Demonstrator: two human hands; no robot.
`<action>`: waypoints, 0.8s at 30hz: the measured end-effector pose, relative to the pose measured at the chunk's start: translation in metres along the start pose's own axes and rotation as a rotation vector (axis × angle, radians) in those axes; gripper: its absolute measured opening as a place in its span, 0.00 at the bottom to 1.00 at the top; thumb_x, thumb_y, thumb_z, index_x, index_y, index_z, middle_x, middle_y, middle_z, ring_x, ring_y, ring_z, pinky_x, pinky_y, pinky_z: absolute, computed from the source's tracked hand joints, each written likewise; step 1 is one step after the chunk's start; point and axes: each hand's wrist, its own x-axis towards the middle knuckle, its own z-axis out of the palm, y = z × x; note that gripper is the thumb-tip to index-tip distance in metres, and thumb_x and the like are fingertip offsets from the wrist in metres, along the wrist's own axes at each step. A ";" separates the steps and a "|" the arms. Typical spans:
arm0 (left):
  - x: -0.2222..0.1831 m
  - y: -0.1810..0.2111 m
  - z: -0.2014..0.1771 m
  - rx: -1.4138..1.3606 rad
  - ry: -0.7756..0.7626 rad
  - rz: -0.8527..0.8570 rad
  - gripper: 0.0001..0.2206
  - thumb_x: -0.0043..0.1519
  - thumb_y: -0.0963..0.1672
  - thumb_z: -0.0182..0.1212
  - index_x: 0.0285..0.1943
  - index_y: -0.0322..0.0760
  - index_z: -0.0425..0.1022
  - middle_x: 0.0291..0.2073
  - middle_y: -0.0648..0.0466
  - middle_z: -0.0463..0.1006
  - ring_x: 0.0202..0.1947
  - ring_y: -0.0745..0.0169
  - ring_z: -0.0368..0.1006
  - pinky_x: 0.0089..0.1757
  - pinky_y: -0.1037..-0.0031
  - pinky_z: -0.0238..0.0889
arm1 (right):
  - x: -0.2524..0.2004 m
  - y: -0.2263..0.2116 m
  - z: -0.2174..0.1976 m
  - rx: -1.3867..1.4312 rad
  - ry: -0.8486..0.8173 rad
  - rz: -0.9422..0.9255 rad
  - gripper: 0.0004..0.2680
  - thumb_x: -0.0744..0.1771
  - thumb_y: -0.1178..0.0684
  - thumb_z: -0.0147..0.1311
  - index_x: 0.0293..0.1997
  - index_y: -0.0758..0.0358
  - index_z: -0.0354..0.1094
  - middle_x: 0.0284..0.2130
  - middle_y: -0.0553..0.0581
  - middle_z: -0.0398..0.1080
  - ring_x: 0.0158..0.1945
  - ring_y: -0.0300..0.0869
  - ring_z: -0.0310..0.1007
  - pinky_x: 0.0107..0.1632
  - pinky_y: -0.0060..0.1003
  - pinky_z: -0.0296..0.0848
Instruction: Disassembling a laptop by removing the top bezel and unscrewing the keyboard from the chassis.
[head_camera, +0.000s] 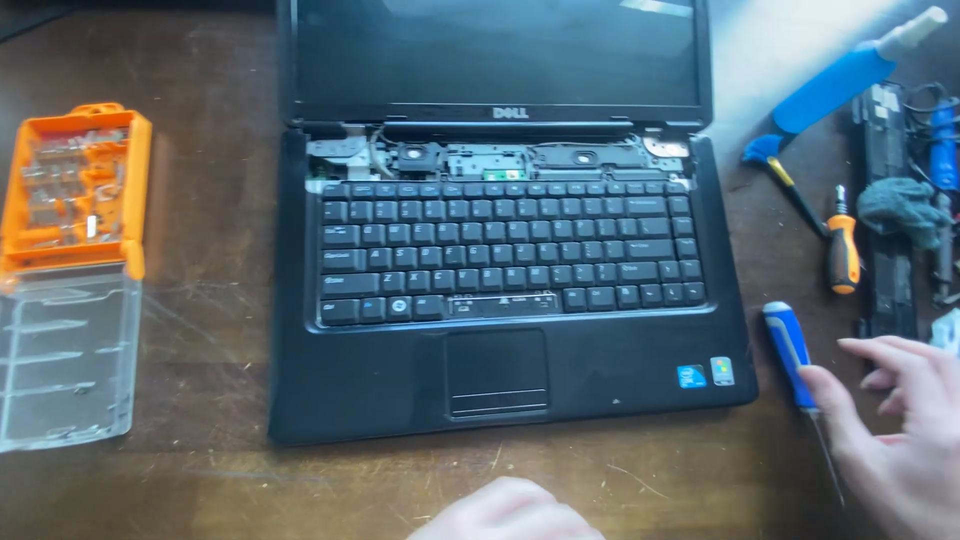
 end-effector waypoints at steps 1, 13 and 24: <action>-0.001 0.006 -0.010 0.464 0.303 0.630 0.08 0.69 0.48 0.45 0.44 0.52 0.71 0.41 0.73 0.74 0.44 0.79 0.69 0.51 0.85 0.59 | -0.002 0.006 0.000 -0.067 0.008 -0.146 0.14 0.70 0.57 0.66 0.63 0.71 0.73 0.57 0.65 0.69 0.45 0.46 0.63 0.43 0.39 0.65; 0.074 0.056 -0.031 1.472 0.581 1.105 0.52 0.60 0.69 0.21 0.77 0.23 0.47 0.78 0.38 0.46 0.81 0.48 0.35 0.74 0.58 0.20 | -0.011 0.015 0.007 -0.374 0.046 -0.293 0.08 0.69 0.48 0.66 0.48 0.59 0.78 0.37 0.53 0.74 0.44 0.47 0.72 0.53 0.44 0.67; 0.137 0.111 0.033 1.443 0.512 1.119 0.58 0.48 0.69 0.11 0.77 0.24 0.48 0.78 0.35 0.47 0.81 0.44 0.35 0.74 0.56 0.17 | -0.028 0.033 0.021 -0.307 0.109 -0.015 0.07 0.74 0.50 0.66 0.46 0.59 0.76 0.32 0.51 0.73 0.33 0.45 0.68 0.51 0.42 0.67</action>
